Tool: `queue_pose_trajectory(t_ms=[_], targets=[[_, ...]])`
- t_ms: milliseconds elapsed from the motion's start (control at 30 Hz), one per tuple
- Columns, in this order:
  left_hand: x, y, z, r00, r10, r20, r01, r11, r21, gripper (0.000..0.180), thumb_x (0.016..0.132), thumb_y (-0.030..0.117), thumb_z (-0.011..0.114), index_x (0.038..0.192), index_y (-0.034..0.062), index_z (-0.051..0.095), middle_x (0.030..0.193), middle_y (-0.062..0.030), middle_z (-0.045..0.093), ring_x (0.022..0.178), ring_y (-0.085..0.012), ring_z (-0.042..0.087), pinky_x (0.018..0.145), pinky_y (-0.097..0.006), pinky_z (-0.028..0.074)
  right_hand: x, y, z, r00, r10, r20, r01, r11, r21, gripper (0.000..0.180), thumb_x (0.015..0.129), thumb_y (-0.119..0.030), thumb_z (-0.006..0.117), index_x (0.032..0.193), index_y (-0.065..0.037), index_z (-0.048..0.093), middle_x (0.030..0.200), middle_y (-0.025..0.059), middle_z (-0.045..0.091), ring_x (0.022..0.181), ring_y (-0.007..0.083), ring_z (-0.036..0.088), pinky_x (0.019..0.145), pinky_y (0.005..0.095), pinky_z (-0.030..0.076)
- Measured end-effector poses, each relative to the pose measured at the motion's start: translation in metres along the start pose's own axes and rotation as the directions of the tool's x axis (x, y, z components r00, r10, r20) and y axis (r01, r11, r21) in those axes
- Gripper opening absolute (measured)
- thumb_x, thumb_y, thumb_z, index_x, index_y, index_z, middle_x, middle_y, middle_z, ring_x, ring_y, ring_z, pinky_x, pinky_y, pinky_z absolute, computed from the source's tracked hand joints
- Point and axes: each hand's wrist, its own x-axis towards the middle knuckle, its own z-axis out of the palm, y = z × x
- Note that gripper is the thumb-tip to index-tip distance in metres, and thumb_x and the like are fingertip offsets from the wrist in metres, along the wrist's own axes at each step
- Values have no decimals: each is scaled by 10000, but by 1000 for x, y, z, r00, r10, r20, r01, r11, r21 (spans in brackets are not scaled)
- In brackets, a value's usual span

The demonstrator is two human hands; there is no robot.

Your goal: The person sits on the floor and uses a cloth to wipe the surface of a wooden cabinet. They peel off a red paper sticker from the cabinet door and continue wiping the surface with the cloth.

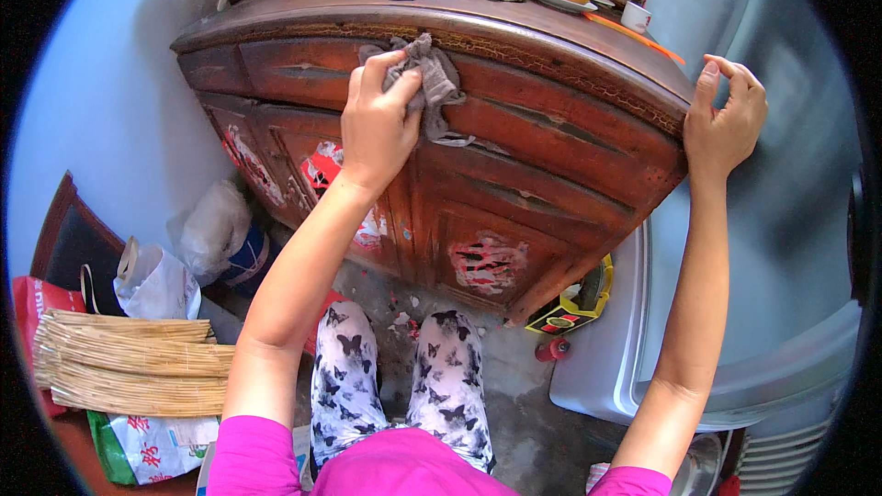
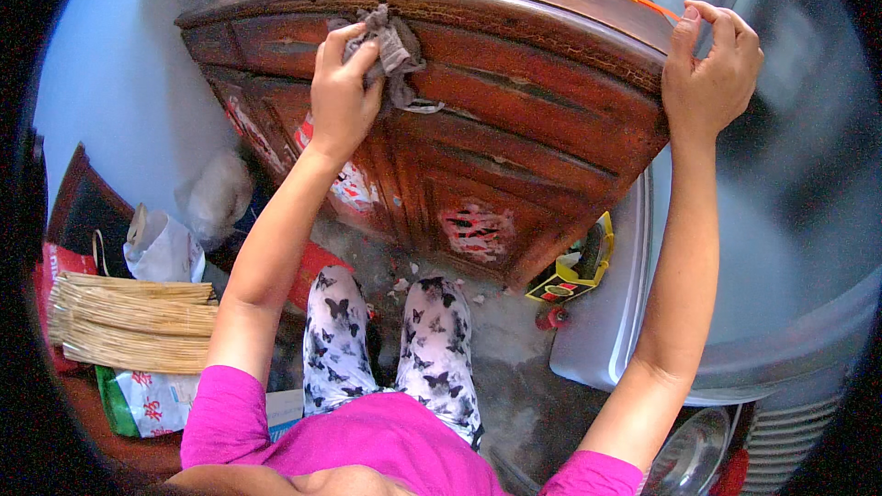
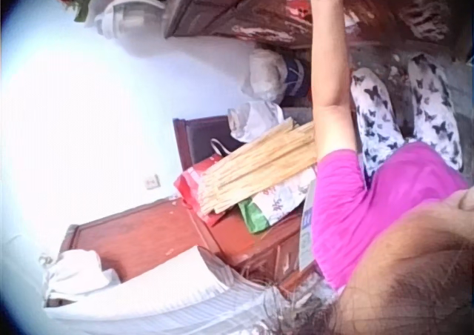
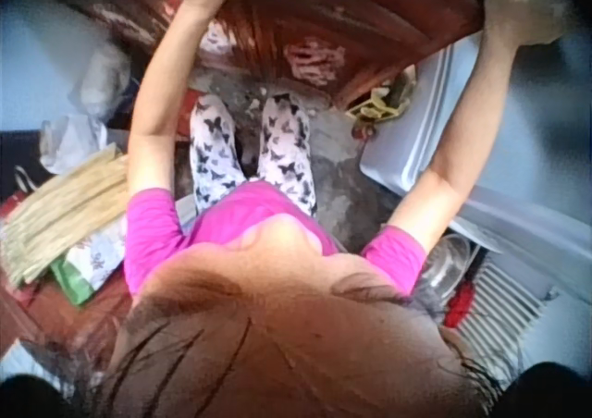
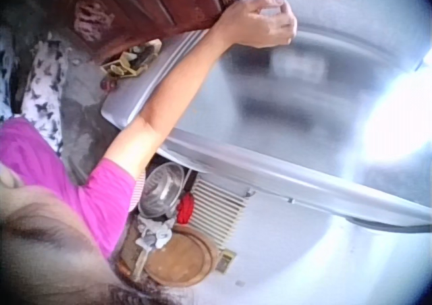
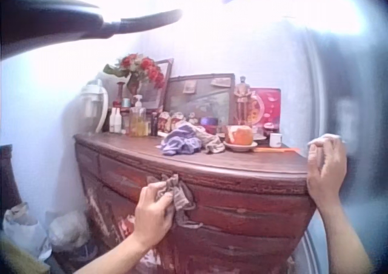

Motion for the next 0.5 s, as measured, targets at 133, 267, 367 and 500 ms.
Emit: queue_pose_trajectory(t_ms=[133,267,367,500], targets=[[-16,34,3,744,-526,412,521,71,-850,332,1026,52,563,1356,47,600,1330,-86,647,1199,-256,644,1062,-385,494,-20,5,-18,993,-85,-80,95,986,134,114,947,-202,700,1049,-157,723,1080,54,691,1069,274,623,956,420,466],[-48,72,16,498,-368,786,470,-647,-601,442,1107,284,398,1500,99,480,1432,-114,606,1294,-290,610,1132,-514,479,-89,-42,-58,989,-98,107,47,912,407,128,911,-116,734,1037,-125,709,1057,78,684,1058,272,609,953,415,454],[-76,91,20,709,-131,693,383,-754,-534,650,1079,522,374,1583,110,386,1545,-137,520,1372,-313,551,1140,-499,475,-132,-84,-83,938,34,345,-252,751,610,122,944,-206,734,1003,-100,725,1044,121,645,1030,304,590,919,423,469],[-94,130,35,602,-186,776,493,-678,-545,624,1089,480,363,1580,95,388,1547,-130,518,1391,-302,532,1147,-510,466,-160,-113,-100,865,79,496,-445,580,682,514,914,-575,716,1017,-72,720,1026,128,625,1017,302,585,899,428,472]])
